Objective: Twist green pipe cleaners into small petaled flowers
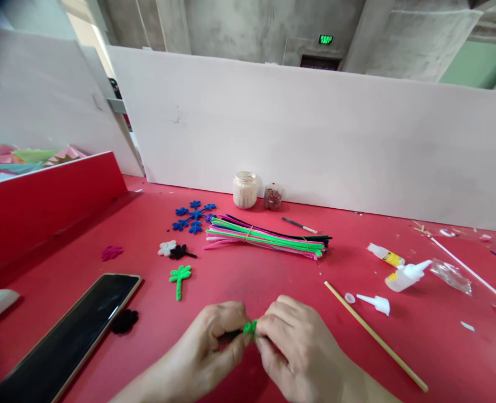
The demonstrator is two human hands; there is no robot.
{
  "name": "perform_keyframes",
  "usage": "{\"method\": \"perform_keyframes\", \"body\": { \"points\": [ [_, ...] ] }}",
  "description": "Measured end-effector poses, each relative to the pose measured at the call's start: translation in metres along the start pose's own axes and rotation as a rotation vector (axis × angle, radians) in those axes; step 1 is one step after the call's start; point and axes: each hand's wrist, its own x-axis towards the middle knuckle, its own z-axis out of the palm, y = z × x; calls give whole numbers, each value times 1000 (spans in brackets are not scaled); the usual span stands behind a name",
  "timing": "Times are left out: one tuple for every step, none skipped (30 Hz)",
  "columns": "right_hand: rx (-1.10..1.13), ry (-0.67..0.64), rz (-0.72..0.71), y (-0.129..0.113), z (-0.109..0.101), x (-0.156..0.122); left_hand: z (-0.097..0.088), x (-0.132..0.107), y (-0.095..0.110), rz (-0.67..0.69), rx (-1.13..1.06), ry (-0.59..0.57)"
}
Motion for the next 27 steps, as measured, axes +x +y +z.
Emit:
{"method": "perform_keyframes", "body": {
  "points": [
    [104,-32,110,-1,0,0,0,-1,1,37,103,-11],
    [228,-79,231,-2,1,-1,0,-1,1,73,205,-34],
    [372,-130,359,-2,1,-2,0,-2,1,118,304,-60],
    [532,-177,487,-2,2,-3,1,-2,1,174,396,-90],
    [702,-225,613,-1,2,-4,1,-3,1,231,475,-115],
    [868,-260,723,1,4,-5,2,-3,1,283,541,-136],
    [1015,-285,838,3,5,-5,3,-3,1,320,592,-147],
    [1138,-334,930,4,6,-5,4,-3,1,344,625,-147],
    [1208,-346,990,6,7,-4,4,-3,0,350,642,-136],
    [1224,-330,1007,7,8,-2,5,-3,0,337,640,-109],
    [1199,-330,987,7,7,2,5,-3,-1,306,611,-70],
    [1125,-307,936,7,6,5,6,-3,-2,260,551,-22],
    [1004,-291,842,6,4,9,6,-2,-4,199,461,27],
    [867,-273,736,5,2,11,5,-1,-5,128,345,73],
    [722,-241,644,3,0,13,5,-1,-6,53,207,106],
    [576,-179,552,1,-2,14,4,0,-7,-16,60,120],
    [440,-119,442,0,-4,13,3,1,-7,-75,-83,117],
    [295,-41,324,-1,-5,11,2,1,-8,-126,-208,104],
    [154,28,204,-1,-5,8,1,2,-8,-167,-309,85],
    [36,75,98,-1,-5,6,0,2,-9,-199,-385,64],
    [-62,106,10,0,-5,3,0,1,-9,-222,-440,42],
    [-137,115,-59,1,-6,1,0,1,-10,-242,-478,26],
    [-190,108,-111,3,-6,-1,0,1,-10,-261,-508,13],
    [-230,95,-154,4,-7,-1,0,1,-11,-281,-534,0],
    [-262,78,-195,4,-8,-1,1,0,-12,-301,-557,-8],
    [-287,61,-232,5,-10,-1,2,0,-12,-321,-577,-16],
    [-302,44,-261,5,-11,0,2,0,-12,-336,-592,-24]
  ]
}}
